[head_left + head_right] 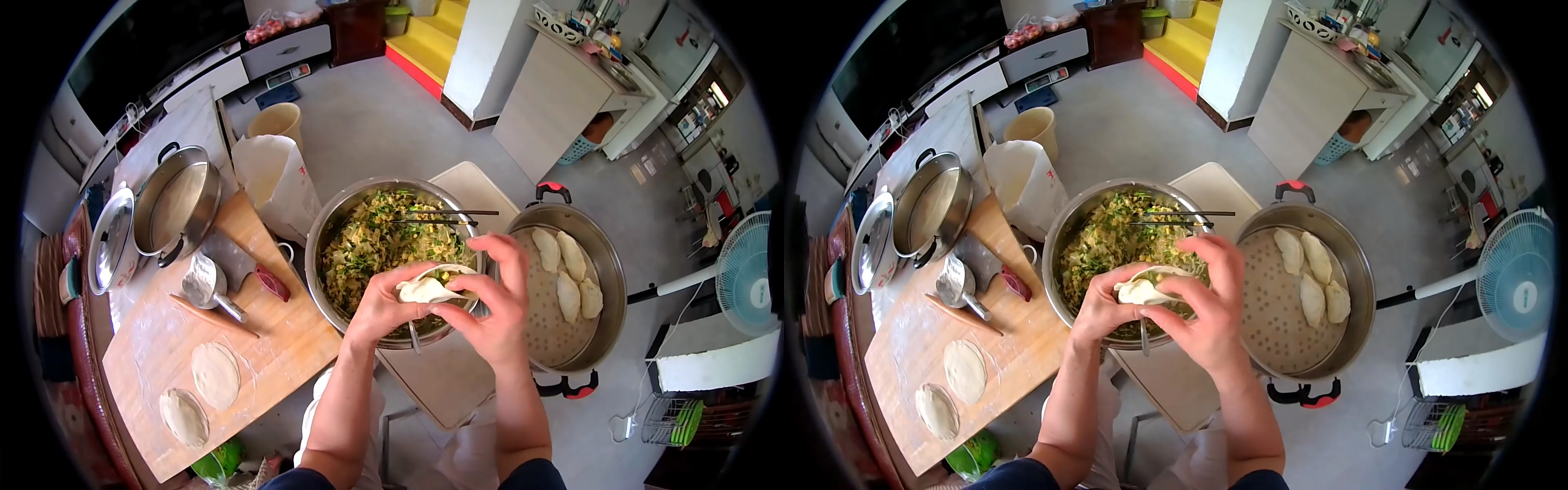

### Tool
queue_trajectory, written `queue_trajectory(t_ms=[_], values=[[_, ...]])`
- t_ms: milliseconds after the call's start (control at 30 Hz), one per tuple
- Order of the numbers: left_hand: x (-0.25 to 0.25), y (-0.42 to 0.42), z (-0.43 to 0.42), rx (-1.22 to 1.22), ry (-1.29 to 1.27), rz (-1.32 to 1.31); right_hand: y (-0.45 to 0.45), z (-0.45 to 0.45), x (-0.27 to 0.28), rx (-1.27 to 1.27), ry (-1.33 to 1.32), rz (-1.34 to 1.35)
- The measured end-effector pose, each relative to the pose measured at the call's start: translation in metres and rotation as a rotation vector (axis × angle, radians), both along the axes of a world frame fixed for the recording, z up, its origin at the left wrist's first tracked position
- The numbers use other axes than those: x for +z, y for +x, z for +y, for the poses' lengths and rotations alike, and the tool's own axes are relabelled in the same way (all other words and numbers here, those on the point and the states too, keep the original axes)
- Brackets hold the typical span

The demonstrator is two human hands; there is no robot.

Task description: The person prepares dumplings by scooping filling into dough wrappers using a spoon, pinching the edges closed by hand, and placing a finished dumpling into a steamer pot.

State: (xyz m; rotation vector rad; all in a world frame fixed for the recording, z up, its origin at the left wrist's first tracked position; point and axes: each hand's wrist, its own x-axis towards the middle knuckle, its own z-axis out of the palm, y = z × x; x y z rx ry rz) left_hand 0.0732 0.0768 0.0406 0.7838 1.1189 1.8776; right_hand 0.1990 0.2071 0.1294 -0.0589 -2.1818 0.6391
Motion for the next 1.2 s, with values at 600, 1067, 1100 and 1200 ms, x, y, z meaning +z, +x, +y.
queue_trajectory(t_ms=[600,1067,1100,1200], values=[[0.008,0.004,0.004,0.036,-0.02,0.107,-0.013,-0.001,-0.025,0.038,-0.012,0.046],[0.007,0.005,0.006,0.009,-0.015,0.099,-0.01,-0.003,-0.023,-0.024,-0.061,0.005],[0.008,0.005,0.006,0.011,-0.015,0.108,-0.01,-0.002,-0.024,-0.018,-0.034,0.014],[0.01,0.006,0.006,0.018,-0.016,0.12,-0.01,0.0,-0.028,-0.024,-0.003,0.033]])
